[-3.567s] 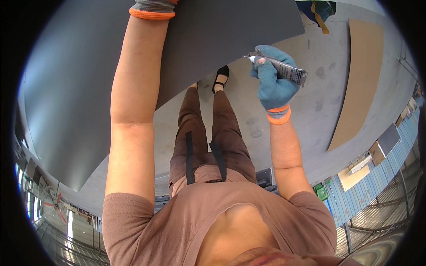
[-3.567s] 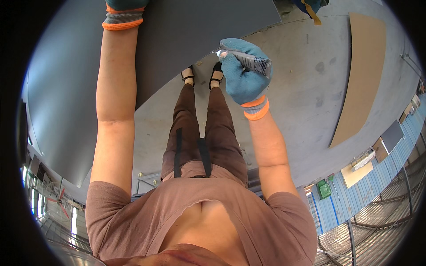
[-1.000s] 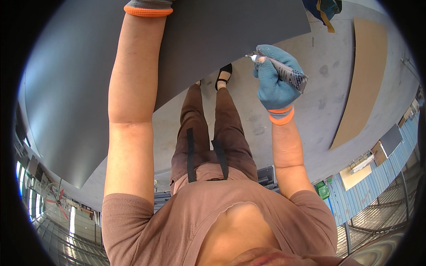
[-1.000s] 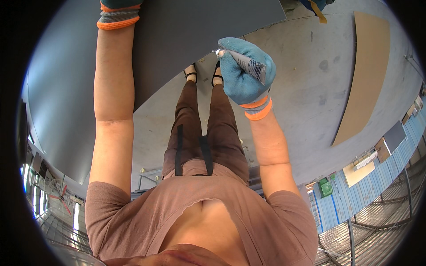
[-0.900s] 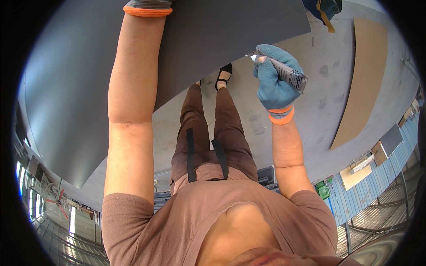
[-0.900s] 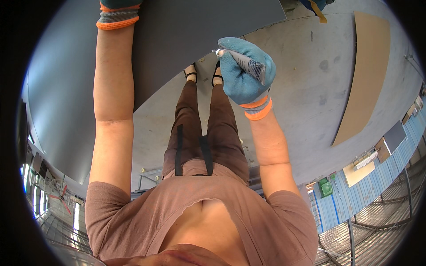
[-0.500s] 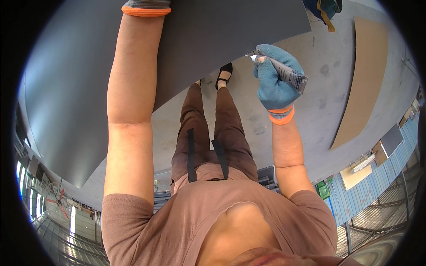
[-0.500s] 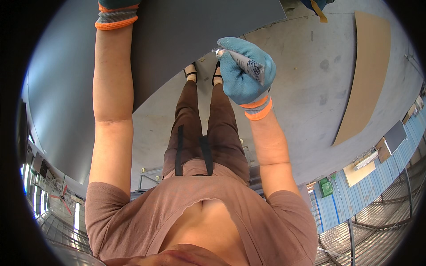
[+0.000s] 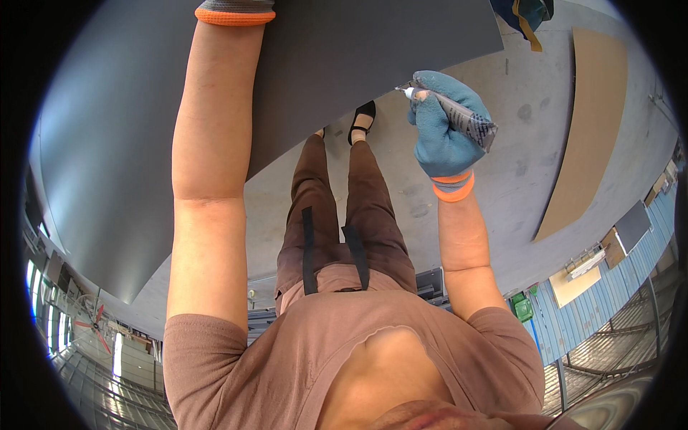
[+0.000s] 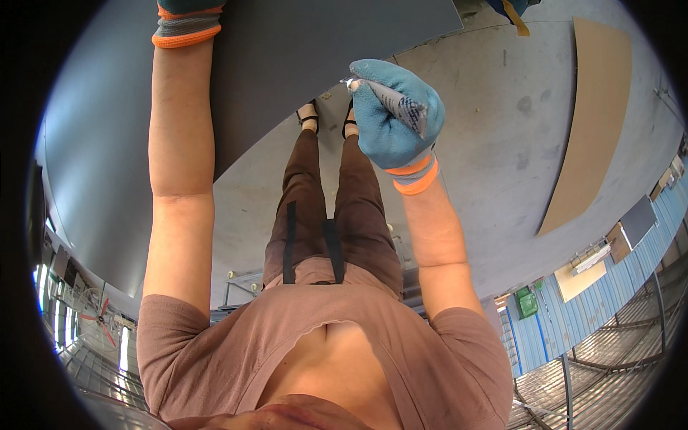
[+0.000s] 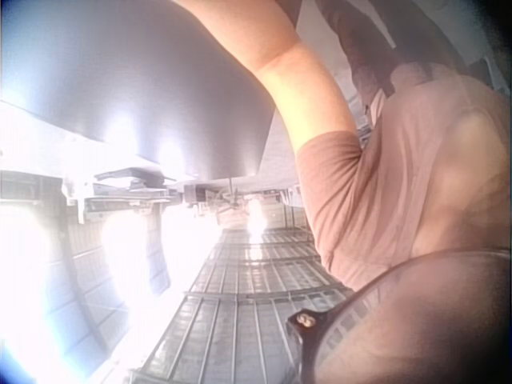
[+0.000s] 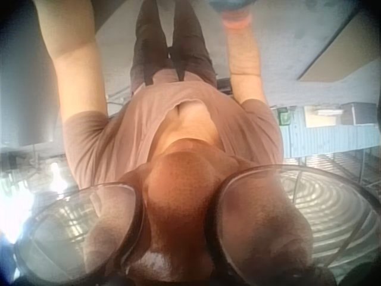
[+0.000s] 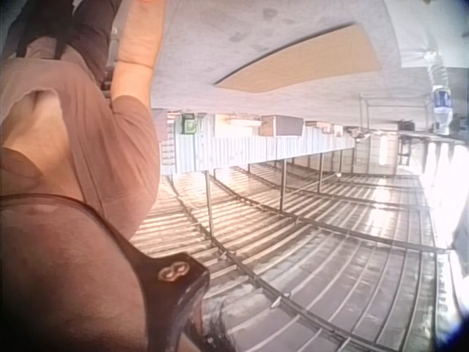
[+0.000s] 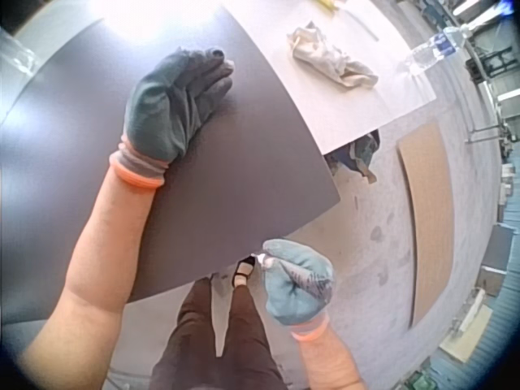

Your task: The person wipes a large dark panel with a cloth, pours liquid from a bottle onto the cloth, and continues wiping the surface. They then apply a bead of adhesive from a tube along the panel's edge and smooth it with a tool.

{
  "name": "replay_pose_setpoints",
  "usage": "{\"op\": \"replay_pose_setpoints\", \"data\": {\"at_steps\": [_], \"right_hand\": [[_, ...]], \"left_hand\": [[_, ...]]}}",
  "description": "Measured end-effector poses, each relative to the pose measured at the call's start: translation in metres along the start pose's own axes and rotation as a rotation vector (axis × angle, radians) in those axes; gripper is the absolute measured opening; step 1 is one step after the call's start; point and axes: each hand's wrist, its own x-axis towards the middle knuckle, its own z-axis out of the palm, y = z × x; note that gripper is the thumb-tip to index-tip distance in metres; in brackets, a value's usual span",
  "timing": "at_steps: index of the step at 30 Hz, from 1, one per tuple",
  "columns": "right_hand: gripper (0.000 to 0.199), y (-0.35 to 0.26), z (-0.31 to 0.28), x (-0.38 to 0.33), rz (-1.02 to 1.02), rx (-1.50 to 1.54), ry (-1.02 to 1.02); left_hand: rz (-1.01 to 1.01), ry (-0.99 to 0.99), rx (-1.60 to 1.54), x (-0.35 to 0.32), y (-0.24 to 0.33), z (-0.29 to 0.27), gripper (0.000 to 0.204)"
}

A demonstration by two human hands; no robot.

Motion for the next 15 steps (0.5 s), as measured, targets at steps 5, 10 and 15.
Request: {"op": "replay_pose_setpoints", "data": {"at_steps": [5, 10, 15], "right_hand": [[0.014, 0.0032, -0.0021, 0.0012, -0.075, -0.031, -0.033], [0.009, 0.0008, -0.0001, 0.0018, -0.038, -0.027, 0.001], [0.012, 0.0038, -0.0017, 0.0015, -0.068, -0.052, -0.017]], "left_hand": [[-0.086, -0.022, -0.058, -0.0034, 0.0067, 0.0059, 0.038], [0.022, -0.103, 0.131, -0.0016, 0.0061, 0.0015, 0.038], [-0.019, -0.091, 0.093, -0.0038, 0.0052, 0.0059, 0.037]]}}
